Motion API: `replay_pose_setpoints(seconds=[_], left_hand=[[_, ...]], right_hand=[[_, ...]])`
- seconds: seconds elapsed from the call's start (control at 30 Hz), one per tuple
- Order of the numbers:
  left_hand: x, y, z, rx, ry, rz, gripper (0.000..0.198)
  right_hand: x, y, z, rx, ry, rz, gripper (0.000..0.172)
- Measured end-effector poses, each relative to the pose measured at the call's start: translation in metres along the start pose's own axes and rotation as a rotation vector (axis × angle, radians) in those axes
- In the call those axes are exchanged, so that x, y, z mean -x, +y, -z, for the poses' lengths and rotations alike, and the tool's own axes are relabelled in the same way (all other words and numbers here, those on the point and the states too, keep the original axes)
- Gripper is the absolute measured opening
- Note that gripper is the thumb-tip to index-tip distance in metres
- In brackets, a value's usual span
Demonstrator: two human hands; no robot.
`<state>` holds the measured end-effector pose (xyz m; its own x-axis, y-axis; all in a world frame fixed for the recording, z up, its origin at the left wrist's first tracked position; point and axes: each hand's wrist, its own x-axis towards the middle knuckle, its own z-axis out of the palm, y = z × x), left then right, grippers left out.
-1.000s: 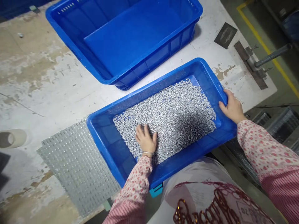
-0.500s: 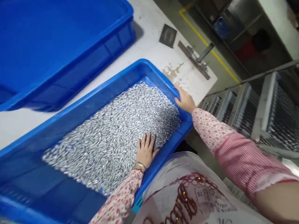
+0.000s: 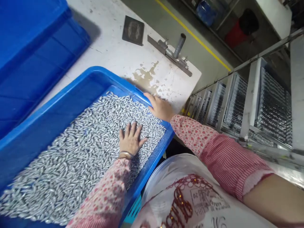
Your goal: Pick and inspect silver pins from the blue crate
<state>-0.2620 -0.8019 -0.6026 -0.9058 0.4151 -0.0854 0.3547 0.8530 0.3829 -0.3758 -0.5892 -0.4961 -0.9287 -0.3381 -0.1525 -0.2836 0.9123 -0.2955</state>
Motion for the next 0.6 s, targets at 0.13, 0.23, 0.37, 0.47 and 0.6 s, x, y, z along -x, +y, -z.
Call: replay_pose_setpoints(seconds=[0.13, 0.23, 0.37, 0.47, 0.6], left_hand=[[-0.040, -0.023, 0.019, 0.010, 0.071, 0.139, 0.067], [-0.061, -0.034, 0.030, 0.020, 0.147, 0.310, 0.068], [-0.075, -0.028, 0.031, 0.039, 0.209, 0.463, 0.079], [-0.079, -0.004, 0.019, 0.056, 0.175, 0.477, 0.089], [-0.078, 0.050, -0.010, 0.070, 0.147, 0.319, 0.088]], right_hand=[[-0.001, -0.001, 0.004, -0.042, -0.006, -0.034, 0.056], [-0.002, -0.001, 0.004, -0.041, -0.032, -0.030, 0.057], [-0.003, -0.002, 0.005, -0.040, -0.062, -0.035, 0.057], [-0.004, -0.002, 0.005, -0.038, -0.068, -0.029, 0.057], [-0.005, -0.001, 0.003, -0.063, -0.048, -0.021, 0.059]])
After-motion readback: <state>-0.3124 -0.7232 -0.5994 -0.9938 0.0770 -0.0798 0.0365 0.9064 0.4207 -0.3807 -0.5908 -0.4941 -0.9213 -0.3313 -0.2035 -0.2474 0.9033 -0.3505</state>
